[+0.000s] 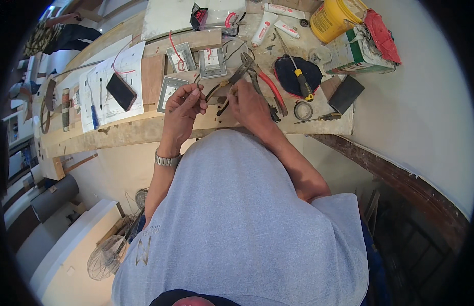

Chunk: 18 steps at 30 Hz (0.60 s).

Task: The person tightens screws on an electrical switch panel using a screwdriver, then cuts, strips, and bends wires using pliers and by hand.

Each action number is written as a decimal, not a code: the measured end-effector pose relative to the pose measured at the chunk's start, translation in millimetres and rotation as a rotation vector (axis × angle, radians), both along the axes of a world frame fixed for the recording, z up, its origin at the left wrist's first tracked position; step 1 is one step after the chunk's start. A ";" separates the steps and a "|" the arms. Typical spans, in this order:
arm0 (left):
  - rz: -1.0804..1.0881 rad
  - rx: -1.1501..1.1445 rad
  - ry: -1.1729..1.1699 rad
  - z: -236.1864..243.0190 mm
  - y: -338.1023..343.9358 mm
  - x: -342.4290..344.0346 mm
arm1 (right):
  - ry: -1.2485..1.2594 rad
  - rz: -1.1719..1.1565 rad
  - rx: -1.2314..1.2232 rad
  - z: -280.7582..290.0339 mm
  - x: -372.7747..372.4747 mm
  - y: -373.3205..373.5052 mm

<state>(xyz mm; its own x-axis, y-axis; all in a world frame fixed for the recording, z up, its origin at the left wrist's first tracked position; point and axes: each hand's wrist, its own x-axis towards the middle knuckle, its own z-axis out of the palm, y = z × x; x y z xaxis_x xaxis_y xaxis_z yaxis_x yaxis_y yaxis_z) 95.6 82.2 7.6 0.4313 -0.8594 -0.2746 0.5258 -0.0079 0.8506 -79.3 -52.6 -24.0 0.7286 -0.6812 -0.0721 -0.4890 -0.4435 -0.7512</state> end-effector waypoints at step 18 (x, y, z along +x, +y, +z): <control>-0.061 0.062 0.254 -4.4 1.2 33.0 | -0.546 -0.472 1.081 -20.3 -7.8 30.2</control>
